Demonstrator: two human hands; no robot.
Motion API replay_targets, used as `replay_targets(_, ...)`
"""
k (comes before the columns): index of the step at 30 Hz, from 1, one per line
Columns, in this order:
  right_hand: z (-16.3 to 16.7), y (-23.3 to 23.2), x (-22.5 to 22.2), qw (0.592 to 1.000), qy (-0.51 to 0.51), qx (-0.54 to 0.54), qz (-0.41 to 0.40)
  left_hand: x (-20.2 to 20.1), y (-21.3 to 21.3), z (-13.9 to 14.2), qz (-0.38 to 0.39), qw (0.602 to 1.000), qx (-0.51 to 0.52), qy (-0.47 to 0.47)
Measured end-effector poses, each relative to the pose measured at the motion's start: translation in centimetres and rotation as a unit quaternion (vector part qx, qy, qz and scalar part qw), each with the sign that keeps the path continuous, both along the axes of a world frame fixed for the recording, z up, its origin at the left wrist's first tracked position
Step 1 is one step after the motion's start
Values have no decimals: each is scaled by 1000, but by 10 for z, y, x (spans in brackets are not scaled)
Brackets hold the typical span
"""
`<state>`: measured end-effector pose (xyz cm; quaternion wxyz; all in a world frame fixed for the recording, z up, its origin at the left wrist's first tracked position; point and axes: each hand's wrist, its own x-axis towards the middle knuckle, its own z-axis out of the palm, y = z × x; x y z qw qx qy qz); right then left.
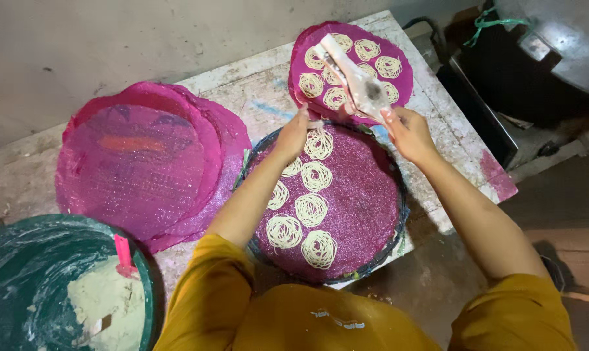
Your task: The person scoops dough from a green bowl using a pink spatula and loads it into a white manual noodle press. They then press the dough through the tool to form spiral noodle shapes onto a pink tray. The person repeats this process, filling the tray with multiple noodle spirals.
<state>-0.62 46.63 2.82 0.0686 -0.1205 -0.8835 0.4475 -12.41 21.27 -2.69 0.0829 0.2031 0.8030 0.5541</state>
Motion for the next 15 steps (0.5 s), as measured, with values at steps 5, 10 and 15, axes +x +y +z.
replay_targets(5,3,7,28,998,42,-55,10,20,-27,22,-86,915,-359,165)
replay_targets(10,50,-13,66,993,58,-83,61,30,-41,75,-102,883,-365,277)
replay_targets(15,132,-74,125,960,146,111,212,98,-77,173,-212,945,-124,216)
